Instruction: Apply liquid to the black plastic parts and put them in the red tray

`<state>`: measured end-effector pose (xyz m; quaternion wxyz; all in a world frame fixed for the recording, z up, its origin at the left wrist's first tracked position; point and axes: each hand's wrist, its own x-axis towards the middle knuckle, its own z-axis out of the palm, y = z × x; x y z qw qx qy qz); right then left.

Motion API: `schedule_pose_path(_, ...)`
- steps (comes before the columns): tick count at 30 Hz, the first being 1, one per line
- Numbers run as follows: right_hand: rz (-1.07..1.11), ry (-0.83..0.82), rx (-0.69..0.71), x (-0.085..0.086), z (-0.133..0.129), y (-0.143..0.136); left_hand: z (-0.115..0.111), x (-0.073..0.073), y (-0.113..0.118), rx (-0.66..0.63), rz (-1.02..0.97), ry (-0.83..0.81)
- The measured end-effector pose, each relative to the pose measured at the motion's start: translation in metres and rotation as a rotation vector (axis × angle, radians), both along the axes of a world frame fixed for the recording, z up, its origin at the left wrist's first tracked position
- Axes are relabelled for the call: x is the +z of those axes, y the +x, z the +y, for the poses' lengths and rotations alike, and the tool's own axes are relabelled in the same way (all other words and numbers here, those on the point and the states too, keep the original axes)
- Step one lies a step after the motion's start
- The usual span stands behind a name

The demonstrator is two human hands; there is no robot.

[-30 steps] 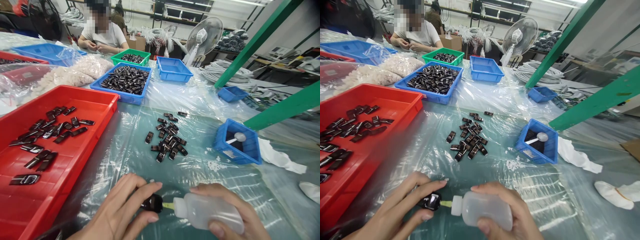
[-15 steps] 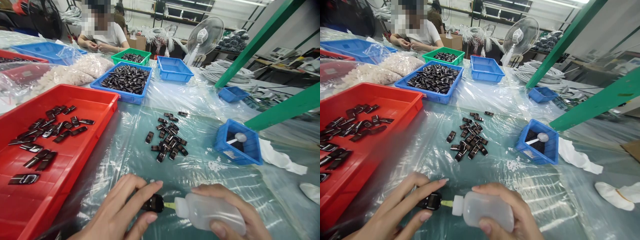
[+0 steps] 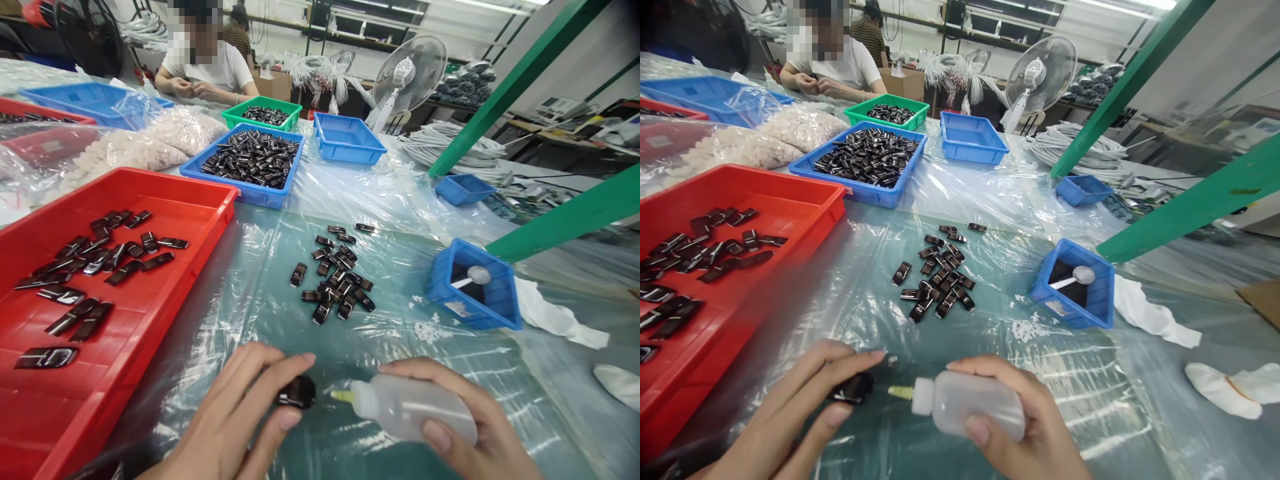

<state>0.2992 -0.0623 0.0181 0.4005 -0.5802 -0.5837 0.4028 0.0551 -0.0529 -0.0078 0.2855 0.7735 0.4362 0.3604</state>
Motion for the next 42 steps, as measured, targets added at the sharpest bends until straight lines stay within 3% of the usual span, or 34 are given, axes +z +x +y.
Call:
schedule_pose_path(5, -0.012, -0.006, -0.075, -0.019, 0.009, 0.006, 0.008, 0.007, 0.003, 0.169, -0.085, -0.223)
schedule_pose_path(12, -0.126, 0.109, -0.131, -0.037, 0.029, 0.004, 0.007, 0.004, 0.012, 0.294, -0.097, -0.258)
schedule_pose_path(14, -0.174, 0.314, -0.209, -0.038, 0.023, 0.002, 0.005, 0.002, 0.011, 0.291, -0.13, -0.27)
schedule_pose_path(16, -0.285, 0.669, -0.26, -0.039, 0.011, -0.005, 0.004, 0.0, 0.009, 0.29, -0.162, -0.305)
schedule_pose_path(18, -0.34, 0.744, -0.149, -0.042, -0.003, -0.017, 0.004, -0.002, 0.007, 0.292, -0.187, -0.346)
schedule_pose_path(21, -0.553, 0.676, 0.162, -0.046, -0.011, -0.04, 0.005, -0.005, 0.005, 0.282, -0.216, -0.38)
schedule_pose_path(24, -0.699, 0.598, 0.35, -0.048, 0.0, -0.056, 0.006, -0.008, 0.005, 0.266, -0.239, -0.358)
schedule_pose_path(31, -0.565, 0.45, 0.32, -0.046, 0.028, -0.068, 0.003, -0.009, 0.004, 0.187, -0.264, -0.309)
schedule_pose_path(37, -0.091, 0.162, 0.196, -0.018, 0.025, -0.064, 0.002, -0.013, 0.0, 0.07, -0.231, -0.218)
schedule_pose_path(42, 0.292, -0.102, 0.217, -0.006, 0.015, -0.065, 0.004, -0.013, -0.002, -0.11, -0.202, -0.08)
